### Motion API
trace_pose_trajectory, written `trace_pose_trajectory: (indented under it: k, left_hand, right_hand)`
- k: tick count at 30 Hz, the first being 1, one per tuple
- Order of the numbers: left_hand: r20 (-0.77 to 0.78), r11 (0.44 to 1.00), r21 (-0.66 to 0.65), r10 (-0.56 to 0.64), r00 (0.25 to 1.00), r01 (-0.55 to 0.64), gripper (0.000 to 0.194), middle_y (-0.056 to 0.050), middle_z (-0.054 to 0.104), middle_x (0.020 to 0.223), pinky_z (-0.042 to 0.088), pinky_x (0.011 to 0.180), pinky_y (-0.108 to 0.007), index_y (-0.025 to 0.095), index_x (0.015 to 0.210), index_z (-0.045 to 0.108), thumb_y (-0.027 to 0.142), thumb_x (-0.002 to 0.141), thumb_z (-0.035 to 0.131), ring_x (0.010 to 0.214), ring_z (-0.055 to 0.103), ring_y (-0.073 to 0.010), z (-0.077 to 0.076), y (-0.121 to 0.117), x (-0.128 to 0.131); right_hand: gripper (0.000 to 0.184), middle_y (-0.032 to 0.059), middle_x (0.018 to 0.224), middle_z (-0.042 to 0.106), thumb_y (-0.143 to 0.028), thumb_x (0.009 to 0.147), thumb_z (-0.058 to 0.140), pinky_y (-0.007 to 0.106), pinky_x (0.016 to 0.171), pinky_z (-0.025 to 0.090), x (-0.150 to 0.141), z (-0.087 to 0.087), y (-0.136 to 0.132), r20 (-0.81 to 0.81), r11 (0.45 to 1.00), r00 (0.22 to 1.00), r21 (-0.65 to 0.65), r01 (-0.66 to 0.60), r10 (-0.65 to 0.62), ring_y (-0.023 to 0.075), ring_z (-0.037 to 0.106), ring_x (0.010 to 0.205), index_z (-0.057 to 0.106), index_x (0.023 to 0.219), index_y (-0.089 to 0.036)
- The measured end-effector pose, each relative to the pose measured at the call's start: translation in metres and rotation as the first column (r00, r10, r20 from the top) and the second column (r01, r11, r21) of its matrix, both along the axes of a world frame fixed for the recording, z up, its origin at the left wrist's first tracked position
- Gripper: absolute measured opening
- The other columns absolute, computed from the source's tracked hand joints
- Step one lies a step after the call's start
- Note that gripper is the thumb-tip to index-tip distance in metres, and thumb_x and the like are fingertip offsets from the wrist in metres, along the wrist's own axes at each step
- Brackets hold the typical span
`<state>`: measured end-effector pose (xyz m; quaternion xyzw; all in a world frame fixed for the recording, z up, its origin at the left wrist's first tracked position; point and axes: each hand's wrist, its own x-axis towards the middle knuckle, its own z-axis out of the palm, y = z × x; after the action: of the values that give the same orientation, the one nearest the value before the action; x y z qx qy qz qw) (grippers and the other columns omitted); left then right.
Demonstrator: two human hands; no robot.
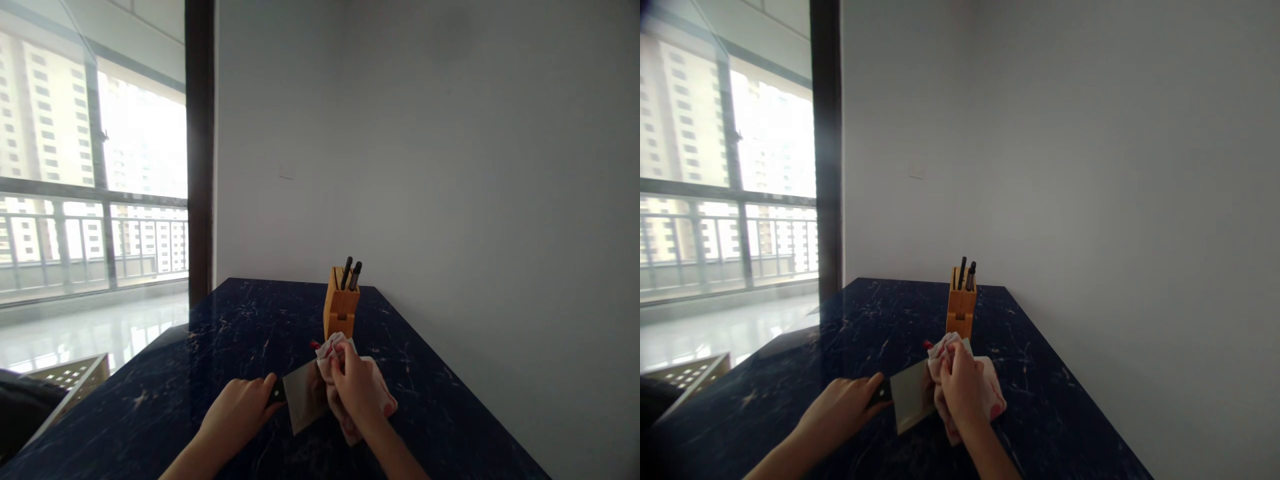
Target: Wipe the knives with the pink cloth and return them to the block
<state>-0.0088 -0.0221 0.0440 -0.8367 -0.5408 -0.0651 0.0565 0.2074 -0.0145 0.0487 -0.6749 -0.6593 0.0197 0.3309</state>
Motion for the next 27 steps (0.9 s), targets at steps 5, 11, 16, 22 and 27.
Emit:
trace_pose_trajectory:
  k: [5,11,16,22,27]
  left_hand:
    - [-0.005,1.0,-0.023,0.007,1.0,-0.008,0.032,-0.008,0.069,0.084,0.045,0.062,-0.033,0.019,0.099,0.055,0.042,0.086,0.037,0.077,0.065,-0.0282,0.004,-0.002,0.002]
    - [-0.008,1.0,0.011,-0.019,1.0,0.019,0.032,-0.008,0.069,0.086,0.046,0.063,-0.034,0.019,0.102,0.055,0.041,0.087,0.037,0.076,0.065,-0.0278,0.005,-0.005,0.002]
    - [-0.003,0.999,0.014,-0.032,0.999,0.032,0.032,-0.008,0.069,0.086,0.046,0.062,-0.034,0.019,0.104,0.055,0.04,0.087,0.038,0.076,0.065,-0.0281,0.007,-0.008,0.003]
    - [0.004,1.0,0.012,-0.007,1.0,0.007,0.034,-0.008,0.069,0.084,0.046,0.063,-0.035,0.019,0.1,0.056,0.044,0.087,0.037,0.076,0.065,-0.0286,0.003,-0.004,0.001]
    - [0.026,1.0,-0.002,0.019,0.999,-0.019,0.034,-0.007,0.069,0.084,0.046,0.064,-0.034,0.02,0.098,0.056,0.046,0.085,0.038,0.078,0.065,-0.0277,-0.002,0.002,-0.002]
  right_hand:
    - [0.021,-0.0002,0.098,0.063,-0.024,0.08,0.045,0.028,0.081,0.034,-0.019,-0.003,-0.01,0.067,0.986,0.987,0.068,-0.15,0.146,0.0191,0.055,0.092,0.055,0.097,-0.027]
    - [0.026,0.0046,0.101,0.063,-0.029,0.087,0.033,0.029,0.081,0.036,-0.002,-0.005,0.01,-0.048,0.992,0.997,0.113,-0.051,0.057,0.0197,0.056,0.095,0.051,0.105,-0.022]
    - [0.027,0.0067,0.1,0.063,-0.025,0.087,0.028,0.028,0.079,0.039,0.04,-0.012,0.04,-0.129,0.993,0.986,0.031,0.11,-0.105,0.018,0.06,0.093,0.045,0.106,-0.017]
    - [0.018,0.0025,0.088,0.066,-0.023,0.085,0.031,0.028,0.073,0.037,0.05,-0.017,0.042,-0.058,0.99,0.991,-0.073,0.118,-0.122,0.0175,0.062,0.086,0.044,0.098,-0.021]
    - [0.013,0.0021,0.082,0.066,-0.027,0.082,0.038,0.03,0.071,0.033,0.047,-0.013,0.034,0.055,0.982,0.993,-0.155,0.111,-0.104,0.0201,0.061,0.085,0.047,0.091,-0.022]
